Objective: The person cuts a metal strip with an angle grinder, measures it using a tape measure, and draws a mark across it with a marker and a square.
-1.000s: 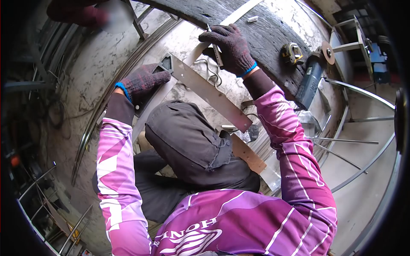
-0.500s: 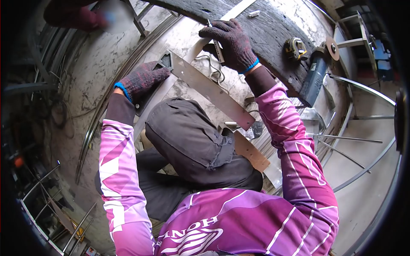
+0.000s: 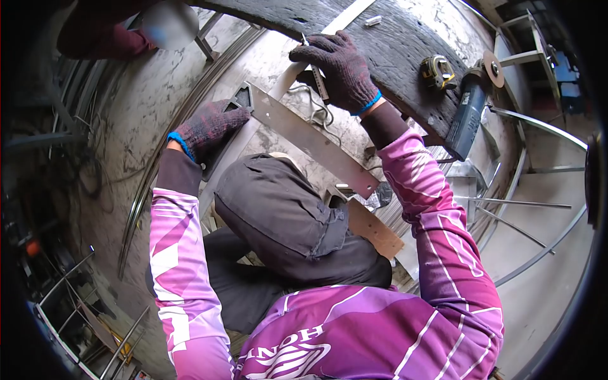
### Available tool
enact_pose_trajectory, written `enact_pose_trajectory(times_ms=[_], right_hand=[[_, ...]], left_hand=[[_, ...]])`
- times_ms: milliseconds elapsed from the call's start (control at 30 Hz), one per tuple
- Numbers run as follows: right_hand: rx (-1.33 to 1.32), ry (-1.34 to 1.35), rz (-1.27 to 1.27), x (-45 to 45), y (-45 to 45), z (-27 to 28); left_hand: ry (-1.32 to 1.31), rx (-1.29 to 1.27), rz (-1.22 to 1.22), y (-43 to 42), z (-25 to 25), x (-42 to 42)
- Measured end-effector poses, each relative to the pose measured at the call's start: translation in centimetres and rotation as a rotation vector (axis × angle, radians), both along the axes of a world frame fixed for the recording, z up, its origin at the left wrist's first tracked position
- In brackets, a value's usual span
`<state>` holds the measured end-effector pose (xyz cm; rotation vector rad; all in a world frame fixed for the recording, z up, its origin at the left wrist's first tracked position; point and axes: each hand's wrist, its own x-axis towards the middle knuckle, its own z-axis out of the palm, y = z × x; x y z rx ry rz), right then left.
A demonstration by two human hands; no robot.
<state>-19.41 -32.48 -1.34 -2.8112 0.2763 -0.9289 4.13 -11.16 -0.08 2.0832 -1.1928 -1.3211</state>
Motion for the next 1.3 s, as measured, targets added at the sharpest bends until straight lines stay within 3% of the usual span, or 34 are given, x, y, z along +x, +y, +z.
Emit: enact_pose_trajectory(times_ms=[133, 400, 1300], right_hand=[[-0.007, -0.024, -0.005, 0.1, 0.0, -0.2], [0.024, -0.009, -0.025, -0.1, 0.1, -0.3], [0.008, -0.028, -0.025, 0.1, 0.1, -0.3]], left_hand=[[-0.136, -0.111, -0.177, -0.1, 0.4, 0.0], [0.004, 0.004, -0.012, -0.3, 1.2, -0.6], [-0.055, 0.03, -0.011, -0.3, 1.6, -0.8]])
